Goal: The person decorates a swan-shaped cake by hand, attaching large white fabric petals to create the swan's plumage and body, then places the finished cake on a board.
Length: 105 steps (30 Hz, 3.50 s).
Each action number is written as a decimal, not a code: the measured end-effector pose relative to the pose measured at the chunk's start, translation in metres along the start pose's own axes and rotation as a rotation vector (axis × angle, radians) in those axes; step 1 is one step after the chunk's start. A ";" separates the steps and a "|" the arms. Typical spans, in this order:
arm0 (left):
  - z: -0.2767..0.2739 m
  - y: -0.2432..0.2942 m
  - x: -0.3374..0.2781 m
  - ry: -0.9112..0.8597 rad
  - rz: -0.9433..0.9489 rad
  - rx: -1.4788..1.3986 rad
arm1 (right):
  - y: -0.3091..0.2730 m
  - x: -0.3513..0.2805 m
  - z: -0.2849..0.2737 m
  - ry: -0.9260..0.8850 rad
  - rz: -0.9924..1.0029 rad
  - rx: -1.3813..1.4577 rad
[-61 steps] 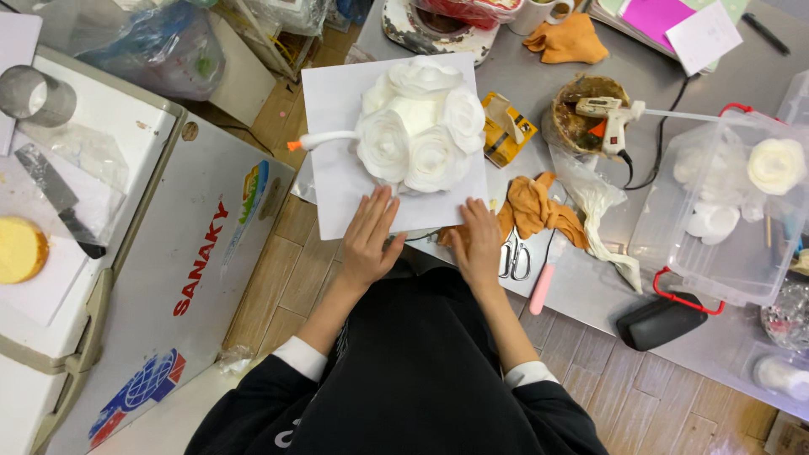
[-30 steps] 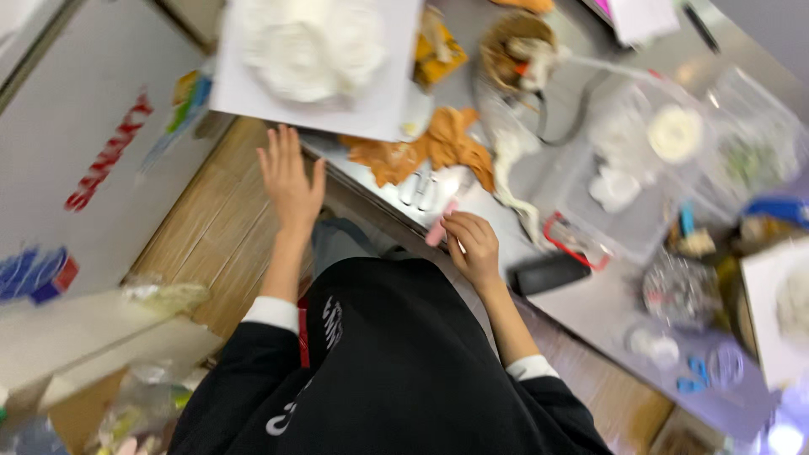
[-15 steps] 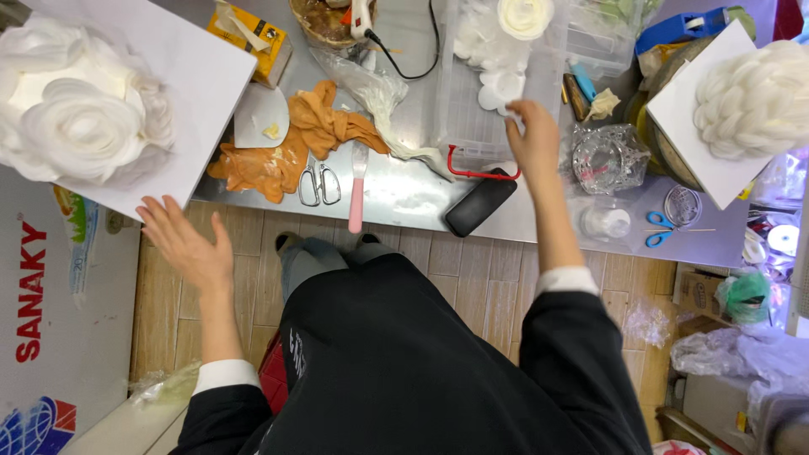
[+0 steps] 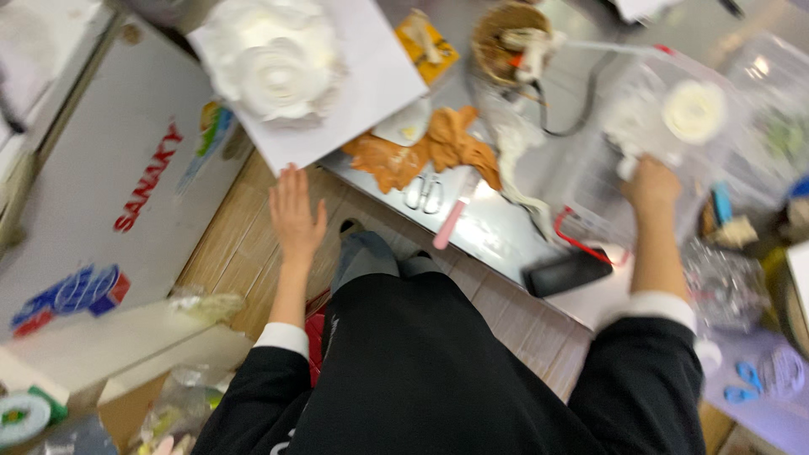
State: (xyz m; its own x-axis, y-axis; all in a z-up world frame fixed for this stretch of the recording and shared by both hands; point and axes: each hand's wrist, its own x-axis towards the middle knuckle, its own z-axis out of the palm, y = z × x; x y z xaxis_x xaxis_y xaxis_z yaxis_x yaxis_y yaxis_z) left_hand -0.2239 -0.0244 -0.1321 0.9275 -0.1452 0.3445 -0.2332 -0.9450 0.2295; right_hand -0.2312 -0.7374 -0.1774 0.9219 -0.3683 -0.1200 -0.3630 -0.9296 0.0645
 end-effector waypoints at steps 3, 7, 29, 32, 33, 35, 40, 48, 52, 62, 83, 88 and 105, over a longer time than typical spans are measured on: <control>0.000 -0.009 0.002 0.022 -0.008 -0.023 | 0.002 -0.017 -0.031 0.075 -0.052 0.035; -0.016 -0.018 0.015 0.081 -0.077 -0.153 | -0.017 -0.058 -0.116 0.108 -0.147 0.238; -0.134 -0.043 0.239 0.012 0.491 -0.217 | -0.482 -0.032 -0.186 -0.443 -0.163 2.170; -0.131 -0.048 0.236 0.042 0.498 -0.276 | -0.507 -0.033 -0.210 -0.540 -0.196 2.065; -0.129 -0.049 0.234 0.073 0.493 -0.310 | -0.514 -0.032 -0.219 -0.539 -0.192 2.062; -0.123 -0.049 0.230 0.094 0.490 -0.314 | -0.529 -0.028 -0.232 -0.568 -0.229 1.928; -0.113 -0.052 0.221 0.144 0.469 -0.304 | -0.555 -0.010 -0.251 -0.582 -0.325 1.693; -0.105 -0.058 0.220 0.201 0.483 -0.292 | -0.574 -0.014 -0.256 -0.447 -0.412 1.599; -0.107 -0.056 0.220 0.221 0.474 -0.280 | -0.573 -0.014 -0.256 -0.474 -0.329 1.591; -0.104 -0.059 0.223 0.211 0.474 -0.332 | -0.577 -0.019 -0.263 0.165 -0.561 1.153; -0.096 -0.070 0.222 0.281 0.290 -0.492 | -0.580 -0.016 -0.281 0.431 -0.953 0.694; -0.111 -0.069 0.237 0.139 0.088 -0.769 | -0.579 -0.006 -0.296 0.264 -1.029 0.749; -0.141 -0.052 0.277 0.107 0.267 -0.308 | -0.579 -0.010 -0.248 0.191 -0.641 1.096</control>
State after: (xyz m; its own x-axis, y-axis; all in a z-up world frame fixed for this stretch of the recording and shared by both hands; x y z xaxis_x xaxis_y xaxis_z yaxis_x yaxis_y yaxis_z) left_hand 0.0035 0.0256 0.0796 0.7907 -0.3268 0.5177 -0.5530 -0.7441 0.3748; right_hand 0.0032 -0.1919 0.0319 0.9439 0.0711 0.3224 0.3135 -0.4995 -0.8076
